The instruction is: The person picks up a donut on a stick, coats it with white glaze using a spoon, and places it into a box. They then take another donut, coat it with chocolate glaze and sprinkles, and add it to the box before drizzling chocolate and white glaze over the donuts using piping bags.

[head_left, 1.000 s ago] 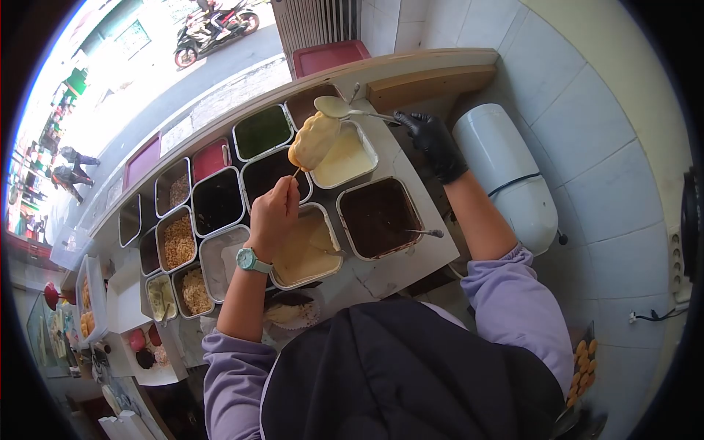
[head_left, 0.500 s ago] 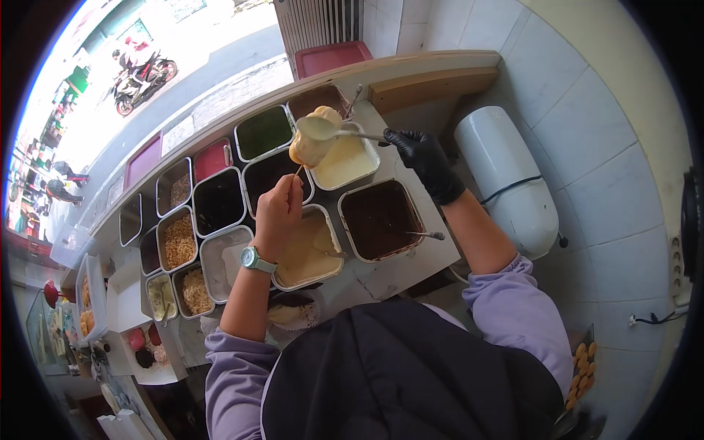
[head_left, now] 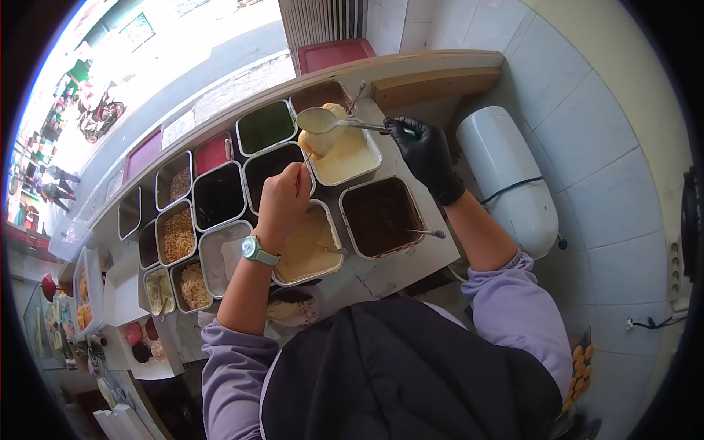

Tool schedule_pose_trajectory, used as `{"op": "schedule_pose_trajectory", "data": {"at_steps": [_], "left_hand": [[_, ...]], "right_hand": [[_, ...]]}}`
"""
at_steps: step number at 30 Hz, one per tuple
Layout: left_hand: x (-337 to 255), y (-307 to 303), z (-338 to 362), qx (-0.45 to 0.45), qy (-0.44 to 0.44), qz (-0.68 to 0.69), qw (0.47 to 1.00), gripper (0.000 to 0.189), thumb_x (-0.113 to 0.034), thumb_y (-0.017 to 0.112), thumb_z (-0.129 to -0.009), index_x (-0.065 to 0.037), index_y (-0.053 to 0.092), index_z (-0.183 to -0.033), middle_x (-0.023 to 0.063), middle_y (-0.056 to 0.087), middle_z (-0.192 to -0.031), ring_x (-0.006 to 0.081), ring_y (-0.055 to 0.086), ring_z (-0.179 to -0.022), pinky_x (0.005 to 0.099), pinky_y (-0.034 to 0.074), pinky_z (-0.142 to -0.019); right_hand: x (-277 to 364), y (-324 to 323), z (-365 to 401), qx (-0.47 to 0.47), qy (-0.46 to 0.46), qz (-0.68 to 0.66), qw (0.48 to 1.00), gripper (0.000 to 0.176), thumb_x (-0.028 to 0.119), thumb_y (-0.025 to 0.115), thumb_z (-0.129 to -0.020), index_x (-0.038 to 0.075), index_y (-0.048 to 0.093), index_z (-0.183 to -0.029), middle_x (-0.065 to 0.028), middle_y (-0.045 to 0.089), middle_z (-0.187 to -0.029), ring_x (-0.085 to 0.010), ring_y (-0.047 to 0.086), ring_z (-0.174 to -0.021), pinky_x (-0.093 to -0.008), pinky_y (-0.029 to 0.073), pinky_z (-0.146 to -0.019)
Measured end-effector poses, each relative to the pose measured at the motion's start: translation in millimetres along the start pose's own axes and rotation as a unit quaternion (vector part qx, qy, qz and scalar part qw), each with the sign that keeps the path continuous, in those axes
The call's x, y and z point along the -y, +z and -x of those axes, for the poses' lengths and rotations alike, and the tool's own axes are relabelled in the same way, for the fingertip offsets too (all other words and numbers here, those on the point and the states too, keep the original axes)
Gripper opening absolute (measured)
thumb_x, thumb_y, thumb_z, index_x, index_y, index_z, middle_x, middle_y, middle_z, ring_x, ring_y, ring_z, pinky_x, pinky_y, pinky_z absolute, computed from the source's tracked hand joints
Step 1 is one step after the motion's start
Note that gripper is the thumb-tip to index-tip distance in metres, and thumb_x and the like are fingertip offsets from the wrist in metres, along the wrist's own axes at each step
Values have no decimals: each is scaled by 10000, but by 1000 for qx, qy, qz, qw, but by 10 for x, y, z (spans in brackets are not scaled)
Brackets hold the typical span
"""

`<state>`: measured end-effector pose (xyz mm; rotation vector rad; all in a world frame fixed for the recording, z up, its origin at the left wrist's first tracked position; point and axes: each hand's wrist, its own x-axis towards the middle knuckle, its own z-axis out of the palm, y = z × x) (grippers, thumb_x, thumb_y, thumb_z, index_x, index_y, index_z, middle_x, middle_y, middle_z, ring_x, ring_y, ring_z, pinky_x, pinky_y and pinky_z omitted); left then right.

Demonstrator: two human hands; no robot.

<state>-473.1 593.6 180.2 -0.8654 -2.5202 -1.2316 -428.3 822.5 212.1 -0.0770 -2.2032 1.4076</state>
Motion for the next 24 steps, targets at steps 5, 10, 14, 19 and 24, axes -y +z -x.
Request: {"op": "schedule_pose_trajectory", "data": {"at_steps": [5,10,14,19,24], "left_hand": [[-69,-29,-46,1,-34,22,999,216,-118,505,-843,38,544,-700,160,482,-498,251,487,-411,325,366,-421],[-92,-57,-71,24,-87,41,995,249,-142,506,-849,53,562,-704,123,448,-474,144,412,-390,284,334,-416],[-129,-66,-78,30,-117,63,991,262,-154,505,-852,55,566,-706,114,434,-467,125,382,-395,284,323,-416],[-86,-29,-61,27,-80,43,995,266,-154,499,-855,51,558,-697,128,434,-469,155,389,-384,294,327,-413],[-75,-8,-42,19,-57,21,998,255,-140,496,-852,45,539,-681,169,459,-490,244,460,-393,326,356,-422]], "right_hand": [[170,4,164,-3,-175,166,970,179,183,576,-825,21,584,-750,-104,586,-626,-277,566,-573,-354,439,-534],[137,14,192,-42,-261,247,932,147,187,577,-818,58,581,-747,-90,578,-667,-275,561,-616,-367,439,-566],[138,-2,221,-45,-245,229,941,145,189,578,-819,61,583,-750,-93,579,-674,-278,562,-625,-367,438,-567],[96,15,165,-29,-190,182,964,132,173,578,-821,50,593,-778,-124,578,-656,-301,564,-591,-350,442,-529],[-109,58,88,-22,-100,77,992,175,175,584,-828,3,619,-833,-165,603,-676,-260,602,-561,-302,454,-530]]}}
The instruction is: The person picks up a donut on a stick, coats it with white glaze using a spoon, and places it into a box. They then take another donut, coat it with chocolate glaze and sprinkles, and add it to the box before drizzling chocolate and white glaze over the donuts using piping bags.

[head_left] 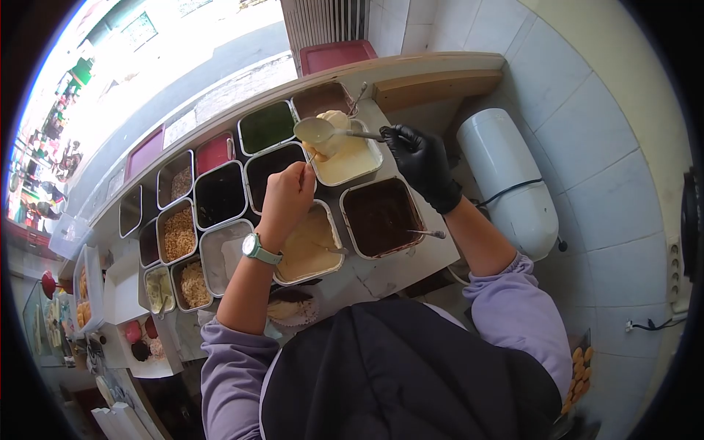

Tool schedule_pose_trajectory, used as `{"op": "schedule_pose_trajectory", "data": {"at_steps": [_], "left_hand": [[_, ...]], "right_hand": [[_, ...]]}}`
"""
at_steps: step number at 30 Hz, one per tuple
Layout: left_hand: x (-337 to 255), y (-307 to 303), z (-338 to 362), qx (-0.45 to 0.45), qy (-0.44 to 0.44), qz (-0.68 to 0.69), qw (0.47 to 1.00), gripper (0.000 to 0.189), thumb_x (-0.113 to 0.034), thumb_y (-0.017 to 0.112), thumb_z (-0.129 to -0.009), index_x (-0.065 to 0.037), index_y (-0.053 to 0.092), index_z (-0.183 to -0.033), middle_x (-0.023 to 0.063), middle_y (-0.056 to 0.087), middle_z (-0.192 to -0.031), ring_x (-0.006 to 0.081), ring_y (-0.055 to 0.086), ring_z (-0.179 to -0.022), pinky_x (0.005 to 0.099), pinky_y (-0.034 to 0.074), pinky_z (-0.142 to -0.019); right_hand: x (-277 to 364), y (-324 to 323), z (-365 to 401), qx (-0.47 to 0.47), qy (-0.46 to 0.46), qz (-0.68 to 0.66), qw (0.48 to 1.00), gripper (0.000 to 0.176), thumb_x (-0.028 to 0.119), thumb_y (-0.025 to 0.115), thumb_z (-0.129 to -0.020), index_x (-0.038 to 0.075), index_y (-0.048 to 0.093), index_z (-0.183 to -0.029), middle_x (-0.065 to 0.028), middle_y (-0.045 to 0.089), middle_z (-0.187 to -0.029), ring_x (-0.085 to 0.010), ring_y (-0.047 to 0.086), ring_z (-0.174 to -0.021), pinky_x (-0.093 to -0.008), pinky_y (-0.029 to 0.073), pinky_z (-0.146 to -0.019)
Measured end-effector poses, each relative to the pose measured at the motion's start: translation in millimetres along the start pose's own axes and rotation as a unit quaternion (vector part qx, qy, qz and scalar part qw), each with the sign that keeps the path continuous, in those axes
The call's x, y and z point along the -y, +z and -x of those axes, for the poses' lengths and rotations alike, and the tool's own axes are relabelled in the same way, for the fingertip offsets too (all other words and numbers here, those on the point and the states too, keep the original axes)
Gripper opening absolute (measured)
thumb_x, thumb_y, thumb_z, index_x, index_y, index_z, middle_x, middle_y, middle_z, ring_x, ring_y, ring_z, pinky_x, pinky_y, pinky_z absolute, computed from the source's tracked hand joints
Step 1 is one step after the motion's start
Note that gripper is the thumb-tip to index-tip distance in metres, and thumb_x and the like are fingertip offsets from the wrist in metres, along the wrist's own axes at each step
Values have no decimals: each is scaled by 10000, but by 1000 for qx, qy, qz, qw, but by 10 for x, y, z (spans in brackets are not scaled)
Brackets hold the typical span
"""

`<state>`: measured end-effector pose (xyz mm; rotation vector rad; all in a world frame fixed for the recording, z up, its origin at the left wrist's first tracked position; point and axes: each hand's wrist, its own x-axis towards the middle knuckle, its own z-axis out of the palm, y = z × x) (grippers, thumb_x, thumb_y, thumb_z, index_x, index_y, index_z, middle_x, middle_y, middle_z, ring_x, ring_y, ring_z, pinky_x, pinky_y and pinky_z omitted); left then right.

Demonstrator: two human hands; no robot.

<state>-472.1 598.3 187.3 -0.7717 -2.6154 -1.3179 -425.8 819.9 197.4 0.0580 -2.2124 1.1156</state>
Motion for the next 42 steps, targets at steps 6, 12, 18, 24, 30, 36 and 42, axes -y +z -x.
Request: {"op": "schedule_pose_trajectory", "data": {"at_steps": [6,12,18,24,30,36,42], "left_hand": [[-17,-16,-7,0,1,-8,1000,238,-133,496,-849,44,555,-702,175,483,-503,264,496,-412,333,371,-432],[-9,-50,-43,13,-54,19,998,261,-167,492,-855,36,606,-737,105,455,-461,147,426,-395,297,334,-420],[127,-47,-85,27,-126,104,986,267,-195,499,-866,1,637,-749,-44,370,-451,27,303,-423,244,234,-400],[143,-68,-104,54,-200,267,941,246,-185,476,-889,4,584,-775,-85,329,-454,7,265,-362,202,194,-348],[114,-103,-101,68,-236,405,881,224,-176,467,-901,-1,543,-784,-90,273,-457,9,221,-342,195,172,-332],[167,-86,-82,72,-240,457,854,222,-181,464,-904,-7,537,-785,-86,258,-455,14,211,-343,197,168,-337],[195,-139,-21,79,-224,481,844,222,-191,465,-908,-14,533,-793,-87,254,-456,14,207,-345,197,169,-339]], "right_hand": [[-34,-25,-27,12,68,-27,997,204,169,590,-828,-23,635,-883,-195,624,-730,-95,602,-627,-273,456,-556],[-41,-83,-19,17,43,-22,999,197,164,585,-827,-15,638,-891,-185,630,-747,-144,638,-664,-271,462,-564],[-148,-70,27,-6,79,-44,996,197,176,584,-830,-3,642,-888,-180,629,-750,-175,648,-662,-272,461,-560],[-124,-128,18,-4,114,-44,992,250,209,606,-827,-33,631,-882,-190,626,-738,-96,614,-659,-271,455,-556],[-281,-103,64,-22,113,-49,992,281,233,613,-826,-40,632,-891,-133,638,-689,-61,513,-591,-249,433,-554],[-302,-136,24,23,175,-118,977,256,224,600,-834,-21,650,-887,-59,652,-724,-49,523,-673,-234,424,-612],[-377,-266,-133,4,243,-135,961,253,224,587,-838,-17,651,-881,6,592,-658,-39,456,-628,-237,404,-570]]}}
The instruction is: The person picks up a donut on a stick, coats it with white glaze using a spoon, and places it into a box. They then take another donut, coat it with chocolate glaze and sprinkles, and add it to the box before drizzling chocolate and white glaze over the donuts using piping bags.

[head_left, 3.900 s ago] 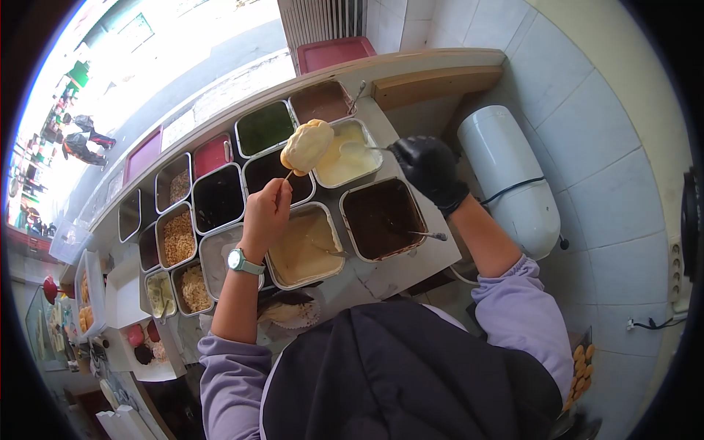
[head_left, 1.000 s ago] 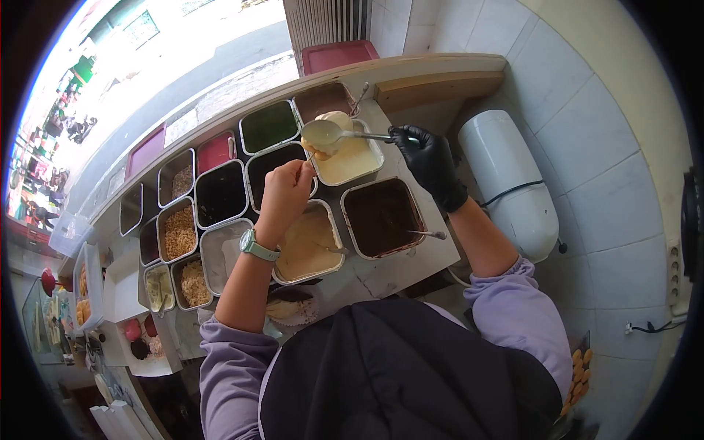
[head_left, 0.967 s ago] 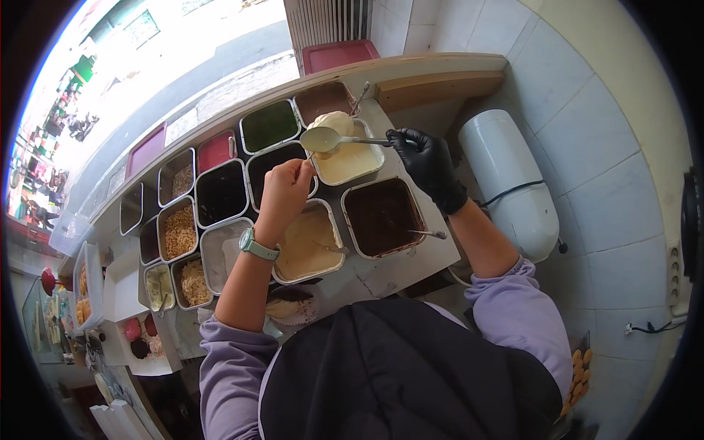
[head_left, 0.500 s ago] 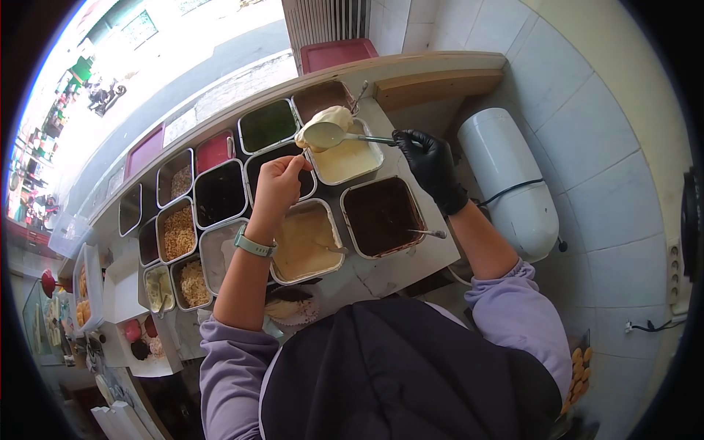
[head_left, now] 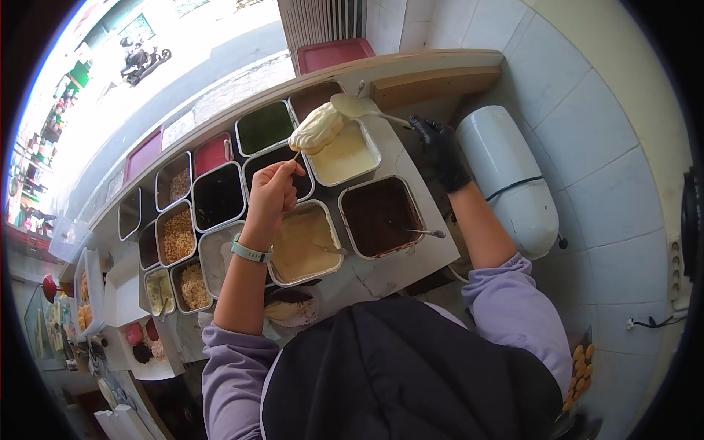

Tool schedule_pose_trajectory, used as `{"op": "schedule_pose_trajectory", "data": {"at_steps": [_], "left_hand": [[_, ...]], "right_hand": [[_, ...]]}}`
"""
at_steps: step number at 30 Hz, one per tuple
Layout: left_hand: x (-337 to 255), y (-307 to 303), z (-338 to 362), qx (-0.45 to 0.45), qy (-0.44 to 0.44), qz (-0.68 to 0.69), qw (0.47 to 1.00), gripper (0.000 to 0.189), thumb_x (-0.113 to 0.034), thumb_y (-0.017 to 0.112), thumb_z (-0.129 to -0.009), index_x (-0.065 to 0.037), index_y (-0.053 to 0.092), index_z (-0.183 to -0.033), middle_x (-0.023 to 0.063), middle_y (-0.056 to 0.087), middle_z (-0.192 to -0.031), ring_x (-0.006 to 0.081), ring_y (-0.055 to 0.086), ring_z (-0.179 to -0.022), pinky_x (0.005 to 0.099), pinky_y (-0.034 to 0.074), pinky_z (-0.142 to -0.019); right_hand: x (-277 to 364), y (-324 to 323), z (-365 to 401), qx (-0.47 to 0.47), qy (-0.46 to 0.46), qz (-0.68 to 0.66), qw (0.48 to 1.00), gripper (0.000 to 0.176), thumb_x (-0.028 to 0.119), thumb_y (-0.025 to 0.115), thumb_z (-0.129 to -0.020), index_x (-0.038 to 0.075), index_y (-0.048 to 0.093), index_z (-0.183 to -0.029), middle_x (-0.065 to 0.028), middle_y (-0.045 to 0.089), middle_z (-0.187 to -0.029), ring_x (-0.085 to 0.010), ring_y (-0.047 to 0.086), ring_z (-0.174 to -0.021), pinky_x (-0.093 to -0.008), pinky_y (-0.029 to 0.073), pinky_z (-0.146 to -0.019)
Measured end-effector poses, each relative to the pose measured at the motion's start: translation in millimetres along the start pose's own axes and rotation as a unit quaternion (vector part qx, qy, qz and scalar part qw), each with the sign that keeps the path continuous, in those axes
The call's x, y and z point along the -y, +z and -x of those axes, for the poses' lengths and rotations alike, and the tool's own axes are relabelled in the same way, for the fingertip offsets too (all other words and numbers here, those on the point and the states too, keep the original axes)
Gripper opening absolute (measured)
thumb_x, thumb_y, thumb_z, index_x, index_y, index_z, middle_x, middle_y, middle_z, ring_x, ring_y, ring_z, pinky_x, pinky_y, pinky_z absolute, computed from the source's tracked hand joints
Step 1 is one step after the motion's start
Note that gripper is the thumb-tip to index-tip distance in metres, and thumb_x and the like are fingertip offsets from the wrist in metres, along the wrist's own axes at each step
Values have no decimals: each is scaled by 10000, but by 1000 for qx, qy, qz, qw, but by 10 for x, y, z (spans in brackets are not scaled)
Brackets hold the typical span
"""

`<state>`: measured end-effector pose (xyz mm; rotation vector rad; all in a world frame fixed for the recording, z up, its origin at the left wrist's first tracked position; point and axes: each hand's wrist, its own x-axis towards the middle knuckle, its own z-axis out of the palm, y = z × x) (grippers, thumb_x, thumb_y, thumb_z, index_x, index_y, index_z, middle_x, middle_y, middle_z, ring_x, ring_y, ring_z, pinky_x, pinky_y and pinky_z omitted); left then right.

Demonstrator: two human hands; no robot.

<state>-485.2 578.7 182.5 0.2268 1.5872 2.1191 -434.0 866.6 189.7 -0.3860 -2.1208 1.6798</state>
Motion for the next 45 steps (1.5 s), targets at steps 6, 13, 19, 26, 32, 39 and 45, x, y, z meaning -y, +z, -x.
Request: {"op": "schedule_pose_trajectory", "data": {"at_steps": [6,13,19,26,32,39,45], "left_hand": [[70,-41,28,-17,66,-94,993,243,-183,459,-914,-9,557,-775,-97,317,-477,-16,230,-375,189,171,-352],[163,-46,62,-80,225,-323,916,218,-155,481,-904,5,592,-806,-73,368,-537,3,297,-481,199,225,-425],[212,-107,59,-130,201,-380,893,220,-158,490,-889,15,592,-800,-40,401,-510,21,313,-462,223,248,-413],[210,-160,111,-142,199,-412,878,242,-173,485,-888,15,597,-784,-31,384,-476,29,319,-447,227,250,-409],[268,-154,17,-62,62,-187,978,240,-174,467,-901,-1,577,-776,-67,330,-461,10,272,-398,205,200,-377],[172,-4,38,-31,-40,36,998,204,-170,468,-892,-15,536,-778,-82,256,-448,23,217,-351,202,173,-357],[113,-4,48,-33,-53,66,996,187,-166,482,-878,-19,535,-777,-81,246,-447,28,206,-350,207,173,-357]], "right_hand": [[-107,42,-19,58,39,-15,997,204,217,590,-833,30,663,-799,56,444,-558,-29,359,-544,-234,320,-483],[-149,-71,-219,-27,21,-27,999,249,236,584,-839,10,641,-754,50,457,-531,-68,381,-478,-248,335,-465],[-214,123,-59,-41,-339,342,875,212,255,566,-839,66,611,-753,-54,540,-572,-201,522,-515,-307,398,-509],[-47,80,158,-21,-379,405,832,203,250,561,-834,74,562,-732,-73,573,-650,-260,562,-615,-375,442,-575],[-44,151,112,-29,-198,95,975,226,218,584,-842,0,632,-807,-137,620,-665,-146,579,-572,-307,420,-521],[-161,115,-26,14,-60,32,998,258,224,596,-842,-27,641,-878,-23,582,-631,-53,442,-595,-255,392,-537],[-297,215,84,26,-66,2,997,232,205,590,-846,-19,648,-839,48,470,-581,-30,367,-588,-223,347,-512]]}}
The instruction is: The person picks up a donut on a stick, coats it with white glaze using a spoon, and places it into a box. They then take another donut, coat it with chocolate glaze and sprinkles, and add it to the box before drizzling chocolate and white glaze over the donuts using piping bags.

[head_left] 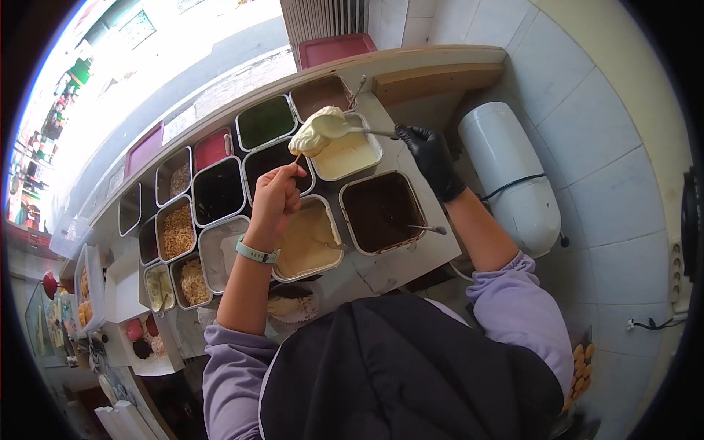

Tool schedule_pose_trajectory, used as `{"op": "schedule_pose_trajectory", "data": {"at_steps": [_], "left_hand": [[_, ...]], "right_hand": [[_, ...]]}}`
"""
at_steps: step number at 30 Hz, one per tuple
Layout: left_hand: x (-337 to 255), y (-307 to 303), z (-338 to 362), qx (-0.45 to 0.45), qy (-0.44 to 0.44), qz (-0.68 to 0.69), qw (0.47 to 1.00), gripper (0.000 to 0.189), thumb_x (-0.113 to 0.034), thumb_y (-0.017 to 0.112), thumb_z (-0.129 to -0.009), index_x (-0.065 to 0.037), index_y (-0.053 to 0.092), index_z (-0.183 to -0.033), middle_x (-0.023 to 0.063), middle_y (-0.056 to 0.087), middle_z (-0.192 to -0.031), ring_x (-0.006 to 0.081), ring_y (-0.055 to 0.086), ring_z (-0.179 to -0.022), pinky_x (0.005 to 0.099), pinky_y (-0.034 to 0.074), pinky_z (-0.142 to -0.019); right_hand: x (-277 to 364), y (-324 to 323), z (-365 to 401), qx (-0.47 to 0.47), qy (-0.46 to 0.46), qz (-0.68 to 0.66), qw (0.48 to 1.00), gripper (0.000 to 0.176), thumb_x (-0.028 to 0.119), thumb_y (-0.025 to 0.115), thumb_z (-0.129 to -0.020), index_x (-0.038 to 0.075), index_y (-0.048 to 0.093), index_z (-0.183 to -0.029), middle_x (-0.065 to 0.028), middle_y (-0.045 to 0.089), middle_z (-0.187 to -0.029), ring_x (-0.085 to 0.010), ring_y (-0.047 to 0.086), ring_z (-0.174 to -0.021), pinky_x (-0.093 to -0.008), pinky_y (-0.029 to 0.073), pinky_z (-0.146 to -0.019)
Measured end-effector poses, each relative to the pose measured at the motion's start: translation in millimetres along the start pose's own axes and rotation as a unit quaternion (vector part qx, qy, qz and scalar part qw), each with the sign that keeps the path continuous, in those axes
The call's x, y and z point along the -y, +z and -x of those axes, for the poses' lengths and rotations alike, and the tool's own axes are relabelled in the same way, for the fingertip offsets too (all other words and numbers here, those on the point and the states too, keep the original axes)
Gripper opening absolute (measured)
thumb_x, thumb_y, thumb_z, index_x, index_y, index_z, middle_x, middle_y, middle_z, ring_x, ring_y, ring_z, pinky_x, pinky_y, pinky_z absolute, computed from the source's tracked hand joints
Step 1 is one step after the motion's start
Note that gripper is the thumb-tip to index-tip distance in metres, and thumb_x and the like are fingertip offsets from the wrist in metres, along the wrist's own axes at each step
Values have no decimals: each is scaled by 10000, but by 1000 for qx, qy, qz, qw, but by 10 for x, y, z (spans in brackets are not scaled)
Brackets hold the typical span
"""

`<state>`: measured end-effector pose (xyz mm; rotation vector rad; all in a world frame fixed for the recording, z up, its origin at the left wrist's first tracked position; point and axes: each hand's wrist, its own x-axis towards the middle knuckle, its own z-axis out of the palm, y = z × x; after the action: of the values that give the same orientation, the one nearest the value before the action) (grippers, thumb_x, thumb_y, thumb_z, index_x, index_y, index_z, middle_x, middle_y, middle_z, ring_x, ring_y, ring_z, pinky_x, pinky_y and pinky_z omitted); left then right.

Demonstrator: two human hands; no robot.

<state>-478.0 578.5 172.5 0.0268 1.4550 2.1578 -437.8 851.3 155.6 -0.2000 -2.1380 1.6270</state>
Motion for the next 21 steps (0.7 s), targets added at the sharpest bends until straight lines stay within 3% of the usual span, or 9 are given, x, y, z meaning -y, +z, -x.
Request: {"op": "schedule_pose_trajectory", "data": {"at_steps": [5,8,14,21], "left_hand": [[16,-36,-10,8,8,5,1000,188,-168,484,-879,-22,537,-772,-80,245,-444,27,205,-344,208,169,-347],[54,-41,-29,4,37,-26,999,201,-168,475,-891,-21,541,-771,-84,260,-444,17,213,-342,201,168,-344],[142,-47,-24,-20,148,-210,966,230,-172,467,-910,-7,576,-793,-85,343,-486,-9,254,-400,188,193,-375],[176,-27,-44,-53,229,-351,906,212,-148,482,-896,0,596,-797,-67,403,-546,10,303,-496,200,240,-431]], "right_hand": [[136,-154,-50,-24,93,-41,995,238,202,589,-845,-30,643,-833,66,468,-599,-35,368,-592,-230,347,-518],[19,-88,10,42,-20,30,998,237,201,584,-849,-27,647,-824,58,501,-620,-33,388,-606,-234,364,-536],[145,-270,-158,-14,65,-8,998,236,191,589,-844,-38,644,-846,6,594,-678,-39,443,-651,-239,407,-585],[225,-45,-12,43,27,-6,999,227,186,598,-838,-36,648,-844,4,605,-679,-41,444,-630,-238,409,-580]]}}
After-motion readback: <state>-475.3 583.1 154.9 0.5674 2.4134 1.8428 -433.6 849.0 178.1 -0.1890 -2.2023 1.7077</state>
